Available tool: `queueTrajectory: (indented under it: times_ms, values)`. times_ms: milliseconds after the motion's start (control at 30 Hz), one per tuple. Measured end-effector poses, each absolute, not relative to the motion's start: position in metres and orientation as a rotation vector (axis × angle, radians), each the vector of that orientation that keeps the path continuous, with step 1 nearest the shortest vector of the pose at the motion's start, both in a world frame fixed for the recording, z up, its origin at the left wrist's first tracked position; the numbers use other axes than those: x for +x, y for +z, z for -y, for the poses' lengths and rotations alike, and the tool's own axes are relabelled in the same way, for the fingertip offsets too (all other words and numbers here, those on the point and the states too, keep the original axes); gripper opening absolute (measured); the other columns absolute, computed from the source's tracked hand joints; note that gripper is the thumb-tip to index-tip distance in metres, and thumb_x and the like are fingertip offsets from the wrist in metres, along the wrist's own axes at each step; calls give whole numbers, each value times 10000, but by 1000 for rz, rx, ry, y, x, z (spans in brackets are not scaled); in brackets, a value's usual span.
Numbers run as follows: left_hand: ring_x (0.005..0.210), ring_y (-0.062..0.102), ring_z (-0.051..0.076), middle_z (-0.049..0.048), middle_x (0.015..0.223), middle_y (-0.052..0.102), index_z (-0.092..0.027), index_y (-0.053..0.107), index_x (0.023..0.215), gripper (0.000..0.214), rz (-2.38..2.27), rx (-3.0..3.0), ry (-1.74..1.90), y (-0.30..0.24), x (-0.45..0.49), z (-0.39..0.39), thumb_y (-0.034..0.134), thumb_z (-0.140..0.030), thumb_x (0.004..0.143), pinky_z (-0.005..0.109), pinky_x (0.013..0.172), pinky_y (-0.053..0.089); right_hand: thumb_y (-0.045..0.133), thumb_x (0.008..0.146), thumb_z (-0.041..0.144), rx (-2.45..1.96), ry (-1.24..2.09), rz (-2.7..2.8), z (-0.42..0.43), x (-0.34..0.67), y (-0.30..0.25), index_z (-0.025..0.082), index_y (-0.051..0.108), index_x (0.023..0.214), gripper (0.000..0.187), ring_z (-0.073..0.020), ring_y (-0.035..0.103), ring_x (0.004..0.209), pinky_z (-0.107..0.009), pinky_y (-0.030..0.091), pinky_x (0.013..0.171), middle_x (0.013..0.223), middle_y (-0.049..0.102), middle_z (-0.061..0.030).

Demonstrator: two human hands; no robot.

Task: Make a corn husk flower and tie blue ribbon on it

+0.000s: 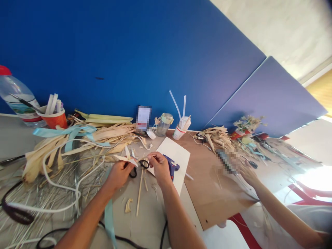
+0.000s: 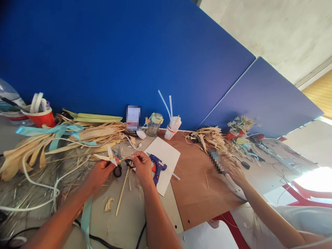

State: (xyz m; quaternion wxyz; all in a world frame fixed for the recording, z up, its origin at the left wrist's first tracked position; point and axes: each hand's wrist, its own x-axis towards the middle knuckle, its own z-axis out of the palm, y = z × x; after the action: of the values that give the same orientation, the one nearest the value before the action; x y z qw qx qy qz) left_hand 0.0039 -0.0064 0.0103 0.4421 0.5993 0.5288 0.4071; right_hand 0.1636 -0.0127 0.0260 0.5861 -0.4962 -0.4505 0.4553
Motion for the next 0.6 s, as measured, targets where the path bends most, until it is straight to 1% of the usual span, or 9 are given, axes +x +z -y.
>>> queueTrajectory:
  times_ms: [67, 167, 300, 367, 400, 500, 600]
  values:
    - [715, 591, 223, 34, 688, 657, -182, 644, 733, 337, -1289, 1470, 1004, 12, 4, 6, 506, -489, 712, 302, 679, 451, 618, 713, 258, -1118, 1020, 1012, 12, 165, 26, 176, 603, 739, 87, -86, 408, 475, -228, 295, 496, 521, 468, 70]
    - [688, 562, 207, 23, 659, 619, -186, 611, 705, 310, -1267, 1443, 1000, 17, 4, 7, 514, -481, 699, 298, 668, 442, 621, 735, 279, -1027, 991, 920, 11, 171, 28, 186, 578, 763, 106, -75, 418, 459, -220, 282, 479, 540, 472, 73]
    - [578, 446, 146, -33, 571, 475, -196, 530, 660, 305, -1105, 1459, 905, 26, 1, 11, 540, -497, 708, 256, 586, 385, 646, 743, 305, -873, 1114, 911, 13, 178, 34, 193, 568, 777, 141, -58, 446, 463, -219, 312, 479, 720, 575, 32]
    - [539, 369, 121, -52, 549, 397, -196, 484, 640, 336, -977, 1440, 854, 29, -2, 14, 540, -517, 725, 243, 546, 343, 672, 727, 310, -802, 1221, 950, 16, 178, 38, 195, 569, 763, 158, -62, 474, 473, -226, 340, 490, 782, 596, 16]
    - [534, 350, 117, -53, 555, 386, -192, 492, 667, 341, -928, 1411, 802, 30, -3, 16, 528, -522, 747, 241, 535, 328, 683, 719, 314, -772, 1269, 971, 17, 177, 40, 196, 570, 754, 166, -65, 490, 478, -231, 351, 495, 799, 596, 12]
    - [576, 363, 121, -28, 621, 430, -177, 536, 738, 347, -841, 1358, 700, 29, -7, 19, 523, -522, 779, 248, 558, 333, 707, 701, 336, -720, 1356, 1028, 21, 175, 44, 201, 570, 734, 196, -71, 513, 479, -245, 366, 501, 844, 584, 3]
    - [629, 393, 136, -3, 693, 479, -179, 562, 784, 341, -833, 1380, 651, 27, -8, 20, 524, -518, 788, 257, 598, 356, 726, 676, 385, -720, 1377, 1048, 23, 176, 46, 205, 558, 714, 248, -74, 488, 475, -252, 355, 493, 818, 565, 6]
